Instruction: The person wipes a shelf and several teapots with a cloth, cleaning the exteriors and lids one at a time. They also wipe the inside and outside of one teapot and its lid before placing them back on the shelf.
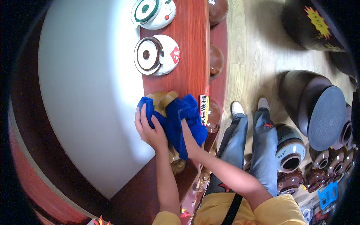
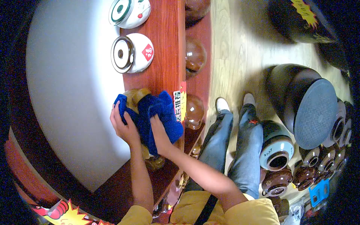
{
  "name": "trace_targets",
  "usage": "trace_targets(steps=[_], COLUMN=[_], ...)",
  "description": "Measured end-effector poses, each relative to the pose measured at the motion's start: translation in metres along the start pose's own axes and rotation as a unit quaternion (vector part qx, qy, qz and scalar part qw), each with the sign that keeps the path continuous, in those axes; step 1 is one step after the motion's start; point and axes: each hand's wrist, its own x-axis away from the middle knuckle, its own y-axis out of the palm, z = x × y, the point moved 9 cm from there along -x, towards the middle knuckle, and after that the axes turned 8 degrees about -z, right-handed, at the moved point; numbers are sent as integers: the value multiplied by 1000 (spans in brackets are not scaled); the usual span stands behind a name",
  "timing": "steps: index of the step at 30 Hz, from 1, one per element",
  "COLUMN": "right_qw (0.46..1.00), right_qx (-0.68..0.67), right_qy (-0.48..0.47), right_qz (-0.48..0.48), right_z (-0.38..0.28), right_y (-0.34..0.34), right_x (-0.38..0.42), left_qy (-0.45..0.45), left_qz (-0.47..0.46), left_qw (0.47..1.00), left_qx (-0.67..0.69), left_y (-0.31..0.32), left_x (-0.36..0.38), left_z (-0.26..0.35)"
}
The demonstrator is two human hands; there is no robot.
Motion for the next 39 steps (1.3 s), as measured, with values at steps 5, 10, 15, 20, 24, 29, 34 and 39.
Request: trace_targets(steps=[5,10,15,20,24,29,34,39], right_qw=[981,991,960,905,980,999,991,919], right_qx=[-184,-92,212,387,179,-40,-129,-380], right_qy=[38,-61,-182,-177,-84,-32,42,86], right_qz=[-50,-79,32,-11,29,5,-21,69], right_z=[-29,-51,-93,-93,-53,-14,7,3], right_y=[-8,-26,-43,-34,-56,-59,-55,-54], right_x=[12,-34,-83,-100,-114,-109,-99,-70], left_qy=[18,20,23,11,25,25,50,43], left_qz=[13,19,17,7,15,2,-18,5], left_qw=[1000,1000,1000,1000,999,1000,999,999], left_qx=[-4,1,8,-6,-39,-2,0,7], left_y=[-1,0,0,1,-1,0,-1,-2], left_x=[1,1,1,1,1,1,2,5], left_z=[4,3,3,1,6,7,6,8])
